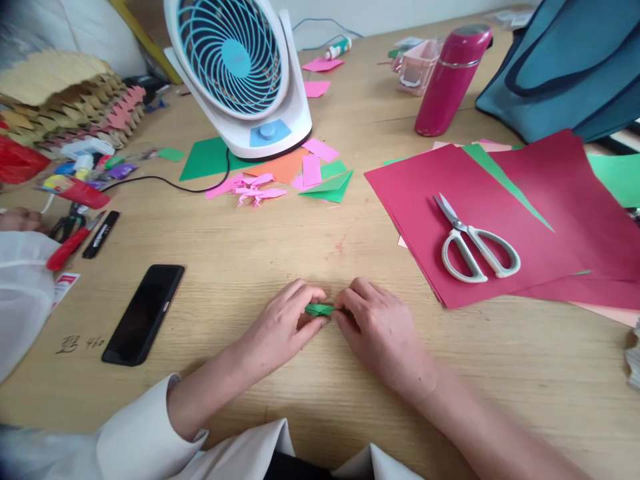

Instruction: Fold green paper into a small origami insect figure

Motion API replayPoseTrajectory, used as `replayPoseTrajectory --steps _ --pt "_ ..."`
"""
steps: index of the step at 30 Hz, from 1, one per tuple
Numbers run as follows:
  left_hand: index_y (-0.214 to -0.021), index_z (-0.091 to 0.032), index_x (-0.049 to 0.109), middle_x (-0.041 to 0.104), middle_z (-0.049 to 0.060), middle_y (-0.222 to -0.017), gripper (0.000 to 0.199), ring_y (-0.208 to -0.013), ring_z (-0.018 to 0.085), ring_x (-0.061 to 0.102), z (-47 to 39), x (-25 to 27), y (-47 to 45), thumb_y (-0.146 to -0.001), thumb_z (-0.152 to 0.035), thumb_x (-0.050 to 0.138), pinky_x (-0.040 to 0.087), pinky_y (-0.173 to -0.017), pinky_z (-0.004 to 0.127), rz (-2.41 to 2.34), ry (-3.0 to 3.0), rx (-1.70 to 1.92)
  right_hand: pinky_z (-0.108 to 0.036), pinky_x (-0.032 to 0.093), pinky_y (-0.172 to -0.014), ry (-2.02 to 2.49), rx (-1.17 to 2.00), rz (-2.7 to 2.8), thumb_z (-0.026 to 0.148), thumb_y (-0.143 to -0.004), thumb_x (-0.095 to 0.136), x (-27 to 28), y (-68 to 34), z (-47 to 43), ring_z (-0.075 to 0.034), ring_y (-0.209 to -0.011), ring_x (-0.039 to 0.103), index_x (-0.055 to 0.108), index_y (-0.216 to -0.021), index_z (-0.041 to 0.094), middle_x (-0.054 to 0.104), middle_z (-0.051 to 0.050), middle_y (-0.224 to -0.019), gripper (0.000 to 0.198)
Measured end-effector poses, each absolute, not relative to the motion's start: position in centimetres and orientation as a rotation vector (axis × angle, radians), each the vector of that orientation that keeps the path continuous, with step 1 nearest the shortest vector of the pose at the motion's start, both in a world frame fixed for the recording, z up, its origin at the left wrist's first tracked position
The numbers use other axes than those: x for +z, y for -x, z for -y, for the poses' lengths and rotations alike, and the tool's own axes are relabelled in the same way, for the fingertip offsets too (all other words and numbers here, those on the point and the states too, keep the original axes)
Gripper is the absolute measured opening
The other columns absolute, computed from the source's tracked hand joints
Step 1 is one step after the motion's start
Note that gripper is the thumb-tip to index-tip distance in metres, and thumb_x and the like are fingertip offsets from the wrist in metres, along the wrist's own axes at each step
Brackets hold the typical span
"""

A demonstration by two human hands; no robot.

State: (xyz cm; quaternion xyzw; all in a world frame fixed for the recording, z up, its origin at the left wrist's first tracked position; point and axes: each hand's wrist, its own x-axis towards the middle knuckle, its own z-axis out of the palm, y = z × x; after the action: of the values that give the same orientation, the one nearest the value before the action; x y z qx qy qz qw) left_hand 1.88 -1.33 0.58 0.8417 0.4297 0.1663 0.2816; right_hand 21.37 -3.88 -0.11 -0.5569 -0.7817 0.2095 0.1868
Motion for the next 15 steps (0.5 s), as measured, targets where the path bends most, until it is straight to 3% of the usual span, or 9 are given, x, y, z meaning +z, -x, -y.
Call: replayPoseTrajectory --steps 5,11,15 --pt "-0.096 -0.018 0.06 0.061 0.004 -0.096 0.011 -0.093 0.016 0.059 1.08 0.73 -1.75 -0.096 -0.015 0.05 0.048 -0.083 0.028 -1.093 -2.255 0.449 -0.03 0.041 -0.071 1.552 0.623 2.186 0.018 -0.092 0.056 0.12 -21.3 3.88 -0.017 -0.079 0.058 0.059 -0.086 0.02 0.059 -0.001 -0.086 0.007" --pt "-0.08 -0.018 0.059 0.061 0.0 -0.084 0.011 -0.084 0.015 0.058 0.75 0.91 -2.0 -0.089 -0.012 0.058 0.045 -0.075 0.027 -1.203 -2.209 0.449 -0.03 0.041 -0.072 1.555 0.608 2.168 0.017 -0.091 0.057 0.13 -21.14 3.88 -0.017 -0.078 0.058 0.059 -0.084 0.02 0.061 -0.002 -0.084 0.008" --pt "-0.08 -0.019 0.061 0.06 -0.001 -0.084 0.011 -0.078 0.012 0.057 0.6 0.82 -1.99 -0.087 -0.011 0.057 0.043 -0.067 0.024 -1.215 -2.165 0.464 -0.03 0.041 -0.071 1.56 0.6 2.153 0.017 -0.09 0.057 -0.06 -21.19 3.88 -0.017 -0.078 0.059 0.06 -0.085 0.02 0.062 -0.002 -0.085 0.007"
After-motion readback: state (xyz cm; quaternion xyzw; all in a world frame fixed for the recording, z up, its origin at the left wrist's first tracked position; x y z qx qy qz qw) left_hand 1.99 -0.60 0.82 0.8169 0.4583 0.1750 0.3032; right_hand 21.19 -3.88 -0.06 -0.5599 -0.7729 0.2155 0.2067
